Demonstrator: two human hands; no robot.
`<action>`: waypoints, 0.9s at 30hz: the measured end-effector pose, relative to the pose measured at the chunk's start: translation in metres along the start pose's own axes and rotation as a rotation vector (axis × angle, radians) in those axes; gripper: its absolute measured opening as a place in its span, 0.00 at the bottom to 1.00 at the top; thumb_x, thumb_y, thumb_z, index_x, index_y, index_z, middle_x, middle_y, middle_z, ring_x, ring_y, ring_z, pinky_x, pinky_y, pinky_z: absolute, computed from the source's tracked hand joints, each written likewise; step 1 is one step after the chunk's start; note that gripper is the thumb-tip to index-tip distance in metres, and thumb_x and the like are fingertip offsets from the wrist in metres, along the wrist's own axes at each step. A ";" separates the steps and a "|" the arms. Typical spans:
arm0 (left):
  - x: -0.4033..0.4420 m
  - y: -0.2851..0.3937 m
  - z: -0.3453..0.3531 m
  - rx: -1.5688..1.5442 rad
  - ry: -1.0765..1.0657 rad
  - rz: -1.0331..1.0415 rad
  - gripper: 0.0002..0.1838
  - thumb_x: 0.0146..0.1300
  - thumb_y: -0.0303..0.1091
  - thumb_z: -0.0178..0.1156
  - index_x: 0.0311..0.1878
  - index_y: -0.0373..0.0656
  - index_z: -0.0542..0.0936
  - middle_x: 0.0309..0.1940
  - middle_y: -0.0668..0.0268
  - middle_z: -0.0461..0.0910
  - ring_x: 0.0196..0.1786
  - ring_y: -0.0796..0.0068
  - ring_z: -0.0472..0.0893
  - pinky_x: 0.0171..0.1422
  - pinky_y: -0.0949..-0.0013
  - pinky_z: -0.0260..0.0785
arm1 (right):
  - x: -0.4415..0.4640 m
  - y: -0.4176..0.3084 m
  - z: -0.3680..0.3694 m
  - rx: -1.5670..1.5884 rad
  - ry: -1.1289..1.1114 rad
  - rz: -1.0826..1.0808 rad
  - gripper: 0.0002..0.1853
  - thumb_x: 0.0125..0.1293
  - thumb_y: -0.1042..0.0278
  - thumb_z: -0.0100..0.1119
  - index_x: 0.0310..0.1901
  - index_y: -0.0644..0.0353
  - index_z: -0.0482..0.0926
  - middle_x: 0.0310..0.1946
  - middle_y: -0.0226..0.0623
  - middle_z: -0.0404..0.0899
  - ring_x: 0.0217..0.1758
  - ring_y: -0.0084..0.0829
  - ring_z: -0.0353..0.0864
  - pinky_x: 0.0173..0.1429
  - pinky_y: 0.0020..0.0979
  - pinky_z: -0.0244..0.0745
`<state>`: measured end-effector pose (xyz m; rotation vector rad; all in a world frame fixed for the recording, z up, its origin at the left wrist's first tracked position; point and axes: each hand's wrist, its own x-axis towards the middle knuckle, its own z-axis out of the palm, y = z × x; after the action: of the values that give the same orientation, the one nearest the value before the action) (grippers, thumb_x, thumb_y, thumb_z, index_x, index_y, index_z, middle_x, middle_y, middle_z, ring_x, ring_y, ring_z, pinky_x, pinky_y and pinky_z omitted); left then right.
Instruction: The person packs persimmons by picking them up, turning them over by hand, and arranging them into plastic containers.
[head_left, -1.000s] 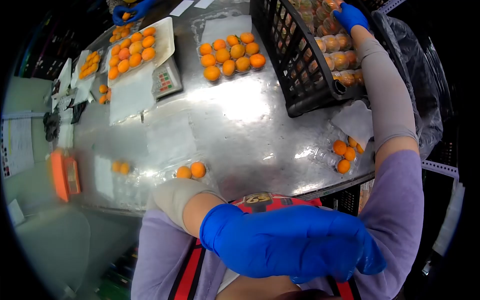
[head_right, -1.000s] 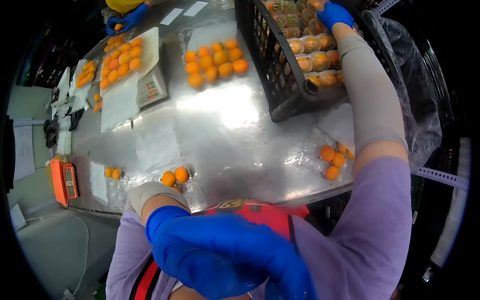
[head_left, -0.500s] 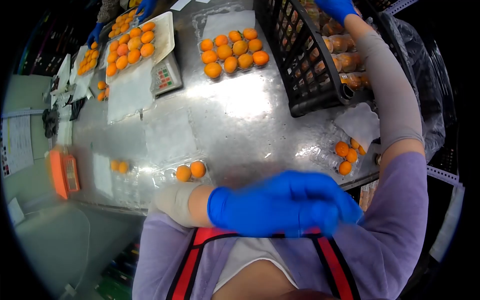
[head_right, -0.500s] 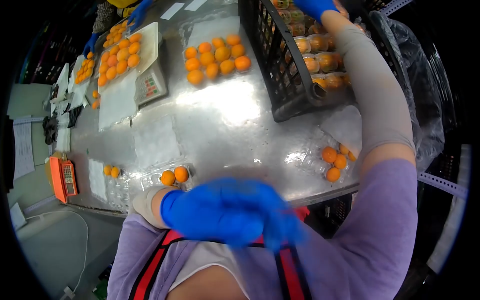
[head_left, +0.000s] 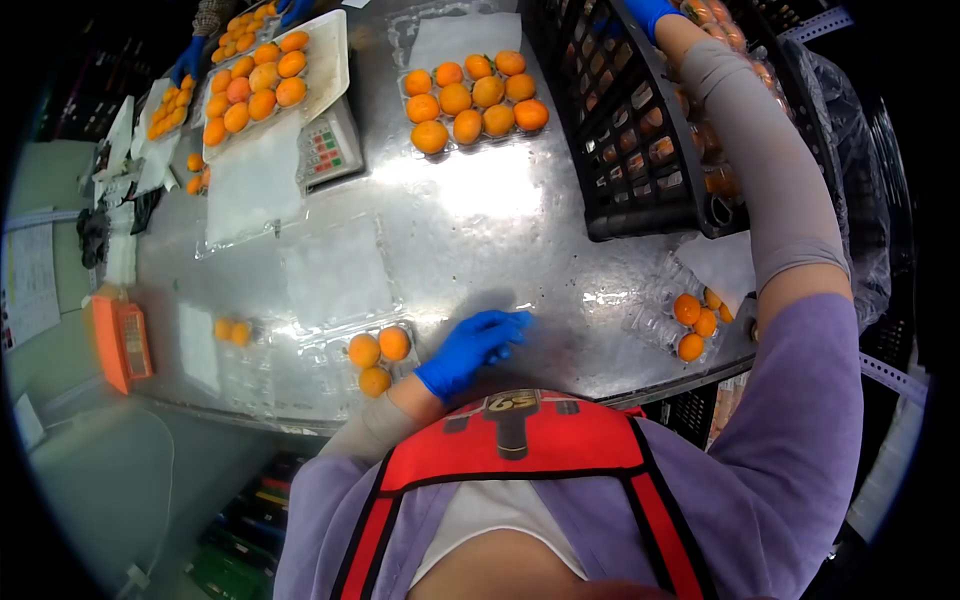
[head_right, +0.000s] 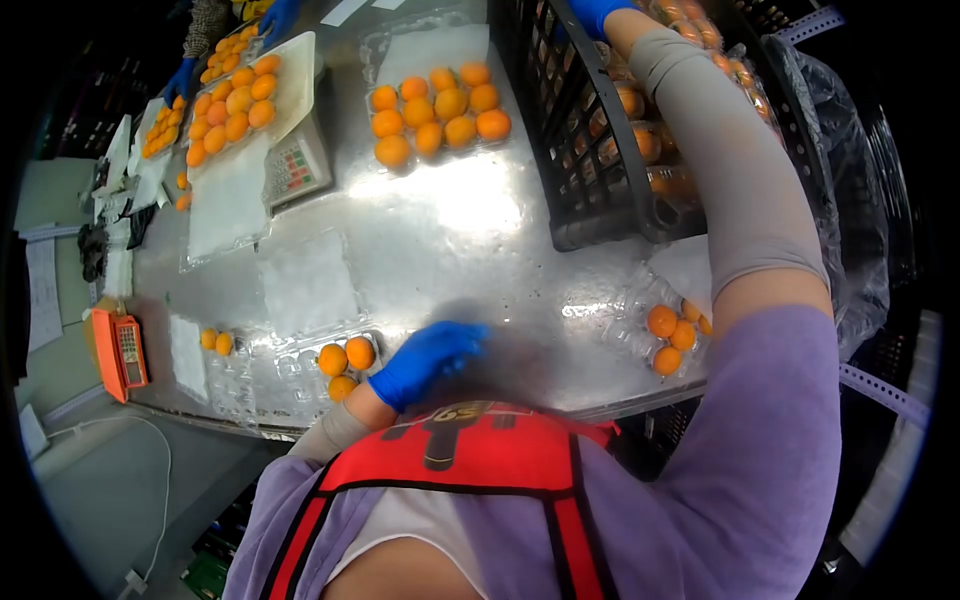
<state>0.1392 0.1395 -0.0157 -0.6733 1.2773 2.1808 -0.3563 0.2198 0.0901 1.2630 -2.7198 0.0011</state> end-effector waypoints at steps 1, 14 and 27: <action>-0.002 0.003 -0.003 0.000 0.000 0.000 0.15 0.64 0.35 0.54 0.53 0.45 0.78 0.38 0.73 0.78 0.34 0.86 0.71 0.38 0.82 0.63 | -0.002 -0.007 -0.009 -0.143 -0.099 0.027 0.17 0.62 0.62 0.50 0.48 0.61 0.79 0.48 0.53 0.78 0.52 0.47 0.79 0.54 0.41 0.73; -0.012 0.022 -0.019 -0.106 0.150 0.015 0.17 0.64 0.37 0.55 0.54 0.43 0.77 0.38 0.73 0.78 0.33 0.86 0.71 0.37 0.83 0.62 | -0.032 -0.015 -0.046 -0.014 -0.208 -0.121 0.20 0.47 0.58 0.64 0.43 0.57 0.80 0.42 0.51 0.80 0.46 0.49 0.80 0.50 0.42 0.75; -0.038 0.027 -0.024 -0.117 0.179 0.119 0.19 0.65 0.41 0.54 0.54 0.41 0.76 0.41 0.68 0.78 0.34 0.84 0.71 0.37 0.80 0.62 | -0.118 0.003 -0.136 0.425 0.399 0.127 0.24 0.41 0.64 0.71 0.41 0.62 0.74 0.32 0.43 0.78 0.38 0.33 0.79 0.45 0.34 0.74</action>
<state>0.1536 0.0998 0.0150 -0.8766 1.3155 2.3506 -0.2653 0.3198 0.2096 1.0295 -2.5074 0.7910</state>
